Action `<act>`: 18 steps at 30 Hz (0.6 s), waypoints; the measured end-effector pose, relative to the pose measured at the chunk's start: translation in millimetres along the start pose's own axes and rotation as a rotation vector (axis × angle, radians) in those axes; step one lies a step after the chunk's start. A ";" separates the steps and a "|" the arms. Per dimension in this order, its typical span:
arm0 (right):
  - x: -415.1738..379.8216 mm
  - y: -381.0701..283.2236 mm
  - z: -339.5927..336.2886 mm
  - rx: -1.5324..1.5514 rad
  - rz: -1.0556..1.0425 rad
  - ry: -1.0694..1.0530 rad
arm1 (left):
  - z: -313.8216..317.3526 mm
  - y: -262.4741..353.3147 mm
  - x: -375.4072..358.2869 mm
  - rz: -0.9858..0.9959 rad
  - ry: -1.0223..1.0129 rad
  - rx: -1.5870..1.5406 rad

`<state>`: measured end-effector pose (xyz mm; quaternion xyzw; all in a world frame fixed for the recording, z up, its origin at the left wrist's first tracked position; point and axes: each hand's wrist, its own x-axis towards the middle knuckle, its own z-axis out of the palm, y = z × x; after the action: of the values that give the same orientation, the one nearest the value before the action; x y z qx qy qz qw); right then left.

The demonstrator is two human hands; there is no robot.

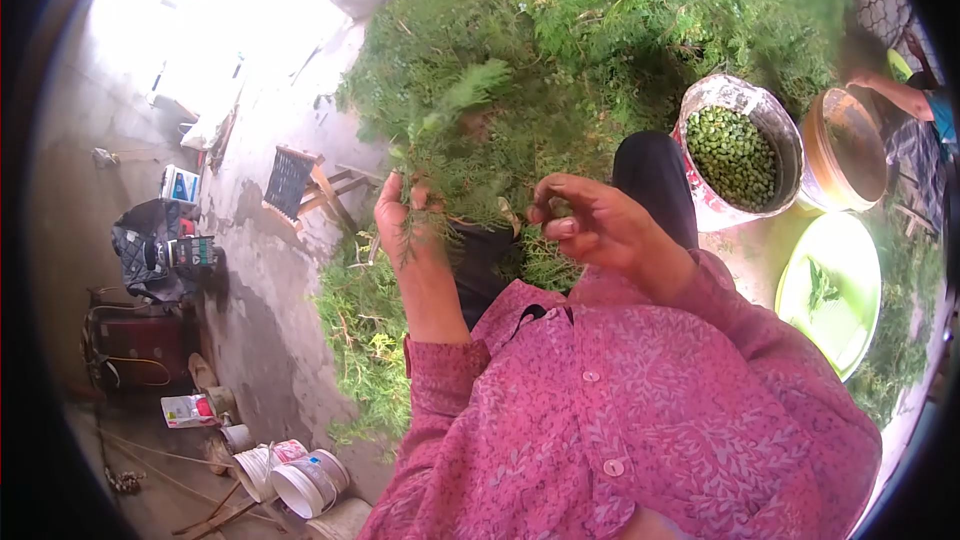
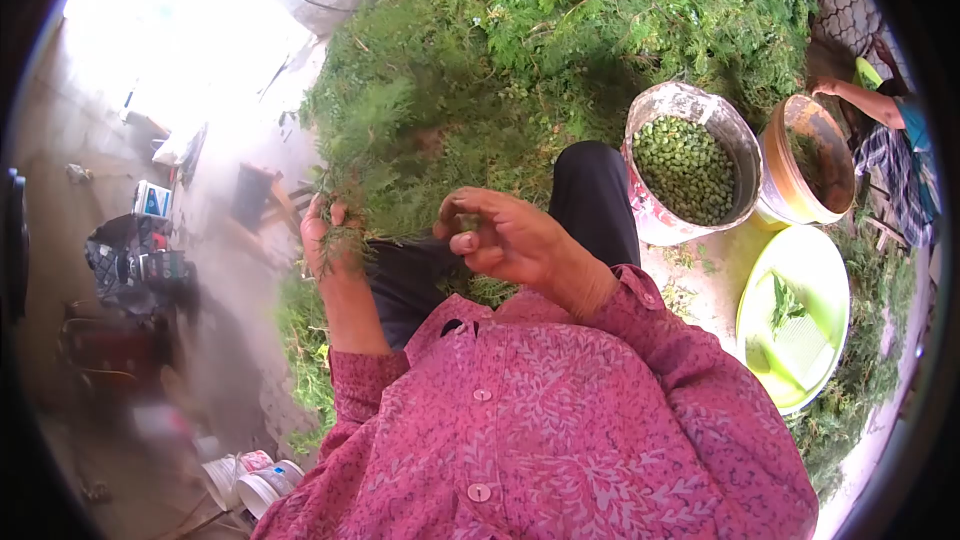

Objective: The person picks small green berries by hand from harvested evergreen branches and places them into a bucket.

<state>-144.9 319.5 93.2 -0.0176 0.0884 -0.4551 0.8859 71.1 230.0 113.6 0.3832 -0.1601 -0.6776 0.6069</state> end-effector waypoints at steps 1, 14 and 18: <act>0.0 -1.3 -1.3 -0.117 -0.059 0.009 | 3.8 -0.5 -3.1 -0.003 0.049 0.008; 11.2 4.8 45.2 -1.370 -0.668 0.103 | 22.1 -25.4 -29.9 0.046 -0.101 0.111; 30.7 3.4 36.9 -2.039 -1.131 0.206 | 26.1 -30.7 -36.7 0.046 -0.105 0.203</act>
<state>-118.3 294.8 124.8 -0.7199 0.4635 -0.5020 0.1216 29.8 264.8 121.7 0.4029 -0.2681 -0.6628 0.5714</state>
